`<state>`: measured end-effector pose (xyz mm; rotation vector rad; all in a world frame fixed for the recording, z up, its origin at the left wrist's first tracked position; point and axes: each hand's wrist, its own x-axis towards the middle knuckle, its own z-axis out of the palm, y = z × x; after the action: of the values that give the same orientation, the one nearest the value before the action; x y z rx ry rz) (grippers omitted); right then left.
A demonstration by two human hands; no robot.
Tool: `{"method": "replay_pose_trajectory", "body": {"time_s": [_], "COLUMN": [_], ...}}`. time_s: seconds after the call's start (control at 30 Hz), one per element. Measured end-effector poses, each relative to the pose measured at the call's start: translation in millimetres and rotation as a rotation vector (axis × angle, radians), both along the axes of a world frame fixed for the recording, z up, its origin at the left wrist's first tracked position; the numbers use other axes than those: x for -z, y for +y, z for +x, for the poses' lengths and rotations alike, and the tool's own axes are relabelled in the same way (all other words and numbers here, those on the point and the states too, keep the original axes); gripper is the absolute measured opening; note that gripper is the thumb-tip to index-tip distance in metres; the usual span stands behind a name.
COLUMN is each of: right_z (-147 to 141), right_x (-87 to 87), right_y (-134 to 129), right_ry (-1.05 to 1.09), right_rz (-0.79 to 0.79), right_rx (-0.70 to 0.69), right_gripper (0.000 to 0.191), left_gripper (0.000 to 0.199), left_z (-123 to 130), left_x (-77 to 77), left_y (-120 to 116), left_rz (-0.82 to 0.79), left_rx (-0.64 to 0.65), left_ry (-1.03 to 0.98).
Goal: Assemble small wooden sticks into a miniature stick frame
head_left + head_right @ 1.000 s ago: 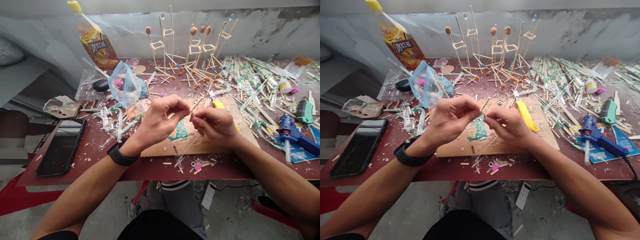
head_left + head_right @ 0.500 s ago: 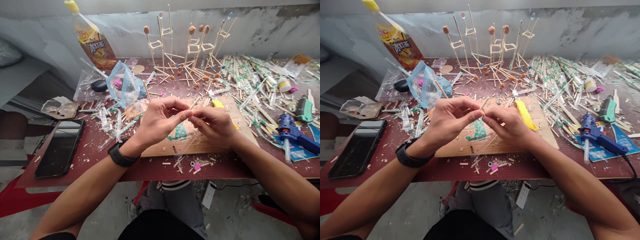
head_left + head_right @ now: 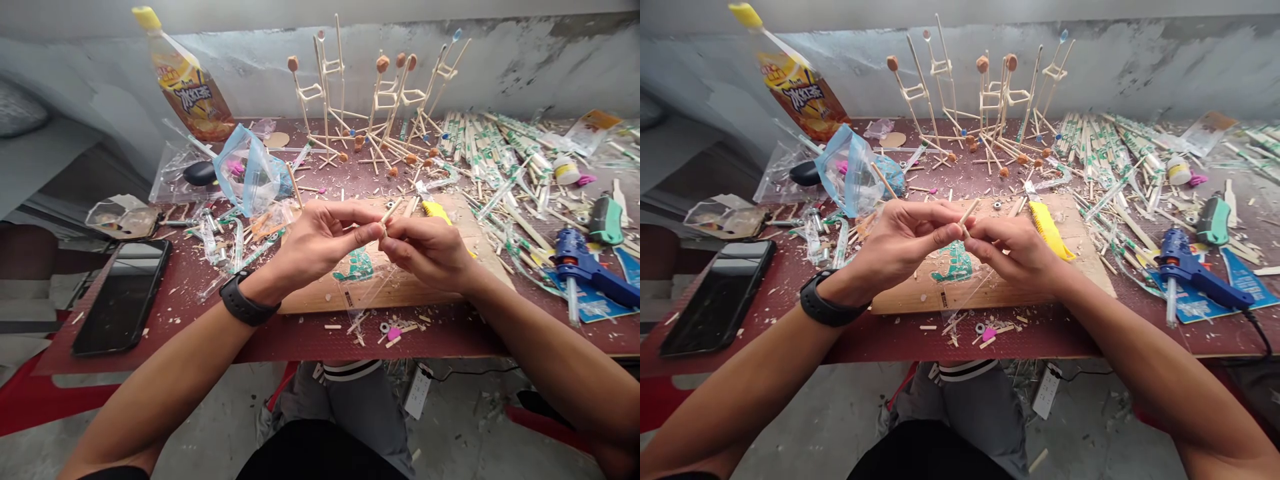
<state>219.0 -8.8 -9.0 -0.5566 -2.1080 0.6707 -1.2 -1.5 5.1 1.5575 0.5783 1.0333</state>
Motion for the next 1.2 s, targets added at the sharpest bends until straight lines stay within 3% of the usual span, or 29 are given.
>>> {"method": "replay_pose_trajectory", "body": {"time_s": [0.23, 0.37, 0.57, 0.63, 0.73, 0.83, 1.0, 1.2], "right_z": [-1.6, -1.7, -0.7, -0.5, 0.2, 1.1, 1.9, -0.5], "right_x": [-0.3, 0.9, 1.5, -0.2, -0.5, 1.7, 2.3, -1.3], "right_y": [-2.6, -2.4, -3.0, -3.9, -3.7, -1.8, -1.3, -4.0], "right_ry": [0.133, 0.15, 0.089, 0.124, 0.25, 0.255, 0.169, 0.143], "right_rz": [-0.319, -0.355, -0.25, -0.168, -0.041, 0.098, 0.234, 0.279], "right_rx": [-0.168, -0.191, -0.081, 0.042, 0.245, 0.229, 0.291, 0.369], "right_gripper": [0.025, 0.026, 0.027, 0.027, 0.01, 0.025, 0.003, 0.004], "left_gripper": [0.022, 0.019, 0.026, 0.029, 0.027, 0.025, 0.027, 0.029], "left_z": [2.7, 4.0, 5.6, 5.3, 4.0, 3.0, 3.7, 4.7], "left_x": [3.9, 5.0, 5.4, 4.7, 3.1, 1.8, 2.2, 5.7], "left_y": [1.6, 2.5, 2.2, 1.3, 0.0, -0.5, -1.4, -2.0], "left_rz": [-0.03, 0.013, 0.057, 0.04, 0.017, -0.001, 0.001, -0.012], "left_rx": [0.024, 0.026, -0.005, -0.006, 0.015, 0.042, -0.034, -0.115], "left_ry": [-0.078, -0.086, -0.076, -0.054, -0.008, 0.011, 0.03, -0.027]}}
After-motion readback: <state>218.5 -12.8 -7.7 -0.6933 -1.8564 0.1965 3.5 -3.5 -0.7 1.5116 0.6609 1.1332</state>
